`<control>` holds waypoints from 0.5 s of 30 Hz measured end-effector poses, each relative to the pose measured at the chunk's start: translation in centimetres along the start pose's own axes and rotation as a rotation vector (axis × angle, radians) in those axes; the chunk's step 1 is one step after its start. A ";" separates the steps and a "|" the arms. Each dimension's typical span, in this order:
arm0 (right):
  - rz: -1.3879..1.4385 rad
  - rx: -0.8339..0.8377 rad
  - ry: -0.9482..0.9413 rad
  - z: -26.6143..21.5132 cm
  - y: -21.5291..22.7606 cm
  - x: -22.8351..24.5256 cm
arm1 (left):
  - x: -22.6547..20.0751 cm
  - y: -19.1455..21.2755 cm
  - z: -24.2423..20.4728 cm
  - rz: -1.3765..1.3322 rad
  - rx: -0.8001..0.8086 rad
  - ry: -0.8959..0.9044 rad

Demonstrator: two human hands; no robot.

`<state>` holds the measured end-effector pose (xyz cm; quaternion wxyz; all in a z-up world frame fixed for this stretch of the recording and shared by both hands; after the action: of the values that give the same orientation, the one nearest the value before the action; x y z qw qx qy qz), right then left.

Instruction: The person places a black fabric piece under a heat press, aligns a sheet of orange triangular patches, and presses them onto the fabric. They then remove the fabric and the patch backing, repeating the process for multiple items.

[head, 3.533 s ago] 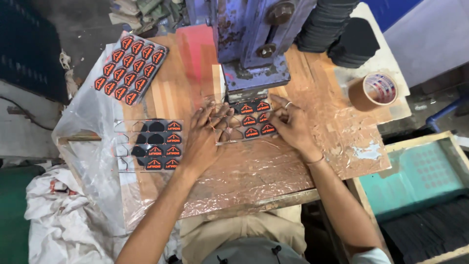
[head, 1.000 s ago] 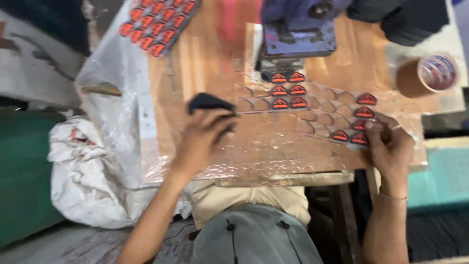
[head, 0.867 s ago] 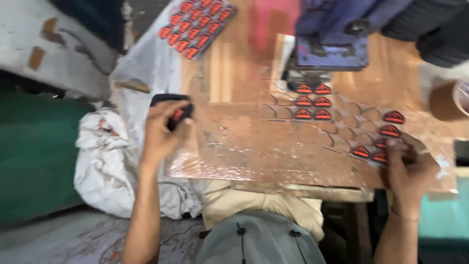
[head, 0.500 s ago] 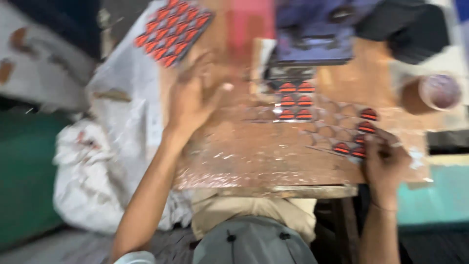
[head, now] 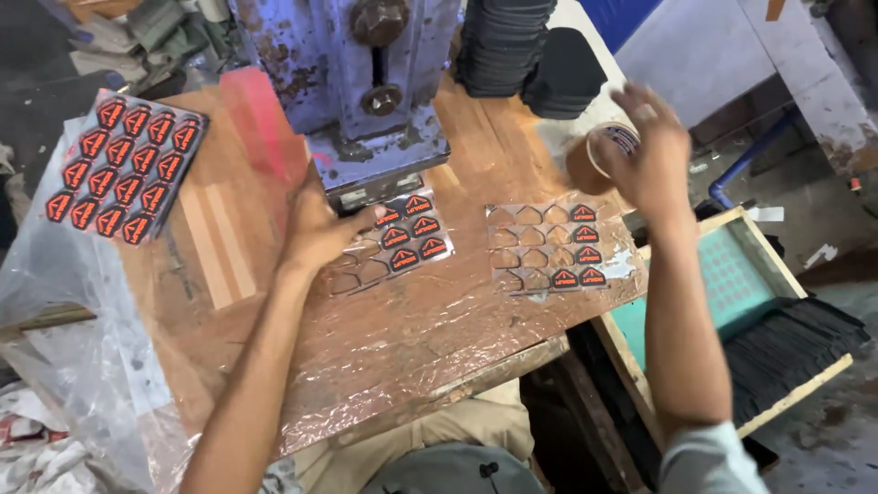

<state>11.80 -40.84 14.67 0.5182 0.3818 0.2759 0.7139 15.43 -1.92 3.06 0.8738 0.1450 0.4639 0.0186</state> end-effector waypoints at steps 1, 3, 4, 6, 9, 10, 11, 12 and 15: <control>0.004 0.001 0.002 1.4 -1.6 -1.6 | 1.5 -0.7 -0.1 0.003 -0.002 0.002; 0.029 0.127 0.032 4.4 -5.8 -4.3 | 5.5 -2.1 -1.0 0.106 0.064 0.147; 0.036 0.133 0.044 4.6 -5.9 -4.7 | 4.6 -1.9 -0.6 0.112 0.052 0.153; 0.006 0.248 -0.067 5.8 -7.9 -5.7 | 2.5 -0.4 -0.1 -0.061 -0.047 0.134; -0.025 0.288 -0.078 5.4 -8.4 -7.5 | 0.0 2.4 -4.3 -0.180 0.033 0.676; -0.001 0.303 -0.063 5.6 -8.3 -8.2 | -0.2 3.8 -6.3 -0.162 0.012 0.693; -0.009 0.325 -0.060 5.5 -8.6 -8.9 | -1.9 5.4 -7.0 -0.100 0.032 0.413; -0.018 0.347 -0.056 5.4 -9.1 -9.6 | -4.0 7.0 -8.2 -0.034 0.059 0.133; 0.093 0.310 0.112 5.9 -11.2 -13.4 | -4.5 9.8 -12.1 -0.172 -0.011 0.424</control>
<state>24.92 -50.17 5.64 0.4032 0.4292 0.3930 0.7062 3.94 9.58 2.96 0.7558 0.0929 0.6478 -0.0232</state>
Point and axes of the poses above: each hand's wrist, its own z-axis towards the middle knuckle, its own y-axis out of the back of the hand, x = y × z, the point moved 7 cm from there along z, towards the middle knuckle, and after that the axes turned 14 degrees about -y, right-handed, at the moved point
